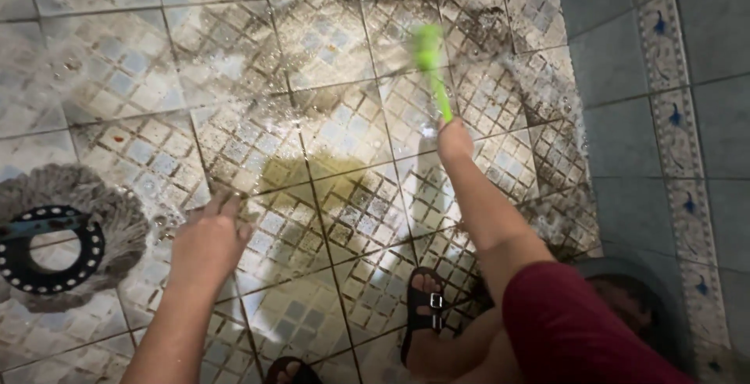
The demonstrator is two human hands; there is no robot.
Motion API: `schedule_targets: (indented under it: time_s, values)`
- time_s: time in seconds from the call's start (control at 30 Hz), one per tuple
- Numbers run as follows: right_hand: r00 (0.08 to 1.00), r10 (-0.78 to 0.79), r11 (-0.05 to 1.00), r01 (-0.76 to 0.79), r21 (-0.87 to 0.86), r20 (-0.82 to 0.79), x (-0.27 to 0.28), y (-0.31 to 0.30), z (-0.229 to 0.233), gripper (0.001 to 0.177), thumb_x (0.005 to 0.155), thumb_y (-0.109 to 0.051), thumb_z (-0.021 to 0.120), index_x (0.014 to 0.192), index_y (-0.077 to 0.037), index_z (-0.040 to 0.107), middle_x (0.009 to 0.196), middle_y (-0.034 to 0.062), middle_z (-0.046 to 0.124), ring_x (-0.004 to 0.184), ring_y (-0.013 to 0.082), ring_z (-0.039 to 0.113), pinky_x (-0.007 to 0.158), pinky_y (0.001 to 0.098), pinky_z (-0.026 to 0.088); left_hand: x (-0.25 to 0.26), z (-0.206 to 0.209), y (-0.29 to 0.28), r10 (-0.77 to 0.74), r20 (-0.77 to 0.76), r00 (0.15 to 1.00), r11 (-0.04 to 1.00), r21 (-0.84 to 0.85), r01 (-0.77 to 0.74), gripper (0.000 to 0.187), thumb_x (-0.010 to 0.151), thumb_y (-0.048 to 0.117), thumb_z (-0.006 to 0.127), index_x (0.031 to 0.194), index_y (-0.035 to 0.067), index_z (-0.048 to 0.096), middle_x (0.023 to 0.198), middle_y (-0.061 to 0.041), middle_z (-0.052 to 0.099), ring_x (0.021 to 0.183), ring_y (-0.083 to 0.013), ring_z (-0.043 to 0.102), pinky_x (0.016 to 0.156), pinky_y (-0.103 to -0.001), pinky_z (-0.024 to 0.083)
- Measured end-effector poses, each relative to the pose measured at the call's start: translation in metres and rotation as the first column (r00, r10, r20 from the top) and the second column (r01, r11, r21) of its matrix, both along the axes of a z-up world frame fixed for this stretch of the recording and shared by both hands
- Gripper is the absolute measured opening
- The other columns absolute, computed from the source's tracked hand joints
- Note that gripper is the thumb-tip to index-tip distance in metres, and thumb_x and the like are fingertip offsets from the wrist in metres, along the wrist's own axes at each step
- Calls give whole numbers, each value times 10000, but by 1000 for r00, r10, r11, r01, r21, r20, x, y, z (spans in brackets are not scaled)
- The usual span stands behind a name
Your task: Scrubbing the tiled bathroom floor using a hand brush and cleaning detergent.
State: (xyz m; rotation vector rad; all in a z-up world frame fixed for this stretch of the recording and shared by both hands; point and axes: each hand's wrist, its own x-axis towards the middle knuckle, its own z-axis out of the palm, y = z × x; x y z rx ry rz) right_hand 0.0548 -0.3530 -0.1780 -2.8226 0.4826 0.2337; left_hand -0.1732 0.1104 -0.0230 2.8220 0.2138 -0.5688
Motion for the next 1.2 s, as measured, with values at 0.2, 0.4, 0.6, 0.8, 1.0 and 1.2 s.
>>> schedule_targets:
  time_s: [0.2, 0.4, 0.6, 0.8, 1.0, 1.2]
  values:
    - [983, 38, 796, 80, 600, -181, -79, 141, -19, 325, 932, -266, 596, 1162, -36, 589, 1017, 258, 716, 969, 394, 665, 839, 547, 503, 16, 10, -12, 20, -72, 997, 1000, -13, -21, 575, 935, 419, 640, 1441, 163, 550, 1487, -123, 539, 1227, -367, 620, 1020, -504, 498]
    - [821, 497, 867, -486, 113, -281, -59, 71, -22, 364, 1014, -442, 541, 1055, -125, 715, 1033, 227, 722, 963, 404, 698, 831, 523, 546, 14, 6, -9, 5, -46, 999, 999, -35, -6, 568, 931, 423, 646, 1433, 170, 561, 1484, -120, 549, 1225, -362, 626, 1013, -505, 512]
    - [991, 90, 996, -88, 24, -103, -57, 10, -18, 440, 1064, -457, 480, 1140, -39, 595, 963, 264, 711, 896, 463, 679, 773, 598, 515, 4, 6, 0, 6, -119, 993, 999, 35, -2, 666, 878, 438, 683, 1454, 141, 527, 1469, -101, 558, 1252, -341, 614, 997, -502, 519]
    - [745, 536, 809, -587, -10, -398, -92, -16, -11, 491, 1028, -453, 449, 1288, -40, 504, 840, 240, 727, 768, 441, 709, 706, 575, 547, 3, 7, 2, 25, -75, 997, 1000, 10, -24, 667, 873, 424, 680, 1458, 146, 524, 1471, -108, 555, 1246, -343, 609, 996, -510, 512]
    - [991, 87, 996, -85, 25, -103, -27, -36, -5, 395, 1021, -407, 530, 1057, -26, 627, 911, 266, 716, 880, 444, 704, 782, 575, 532, -12, -8, 10, 9, -58, 998, 999, 54, -6, 642, 905, 419, 663, 1461, 124, 537, 1471, -124, 566, 1273, -326, 609, 1009, -503, 514]
    - [791, 610, 778, -611, 146, 59, -78, 97, -140, 318, 1000, -347, 498, 958, -126, 723, 970, 189, 701, 881, 361, 689, 766, 494, 557, 0, 5, -1, -13, -87, 996, 999, 34, 16, 685, 868, 450, 680, 1455, 129, 536, 1484, -98, 554, 1283, -337, 593, 1021, -497, 509]
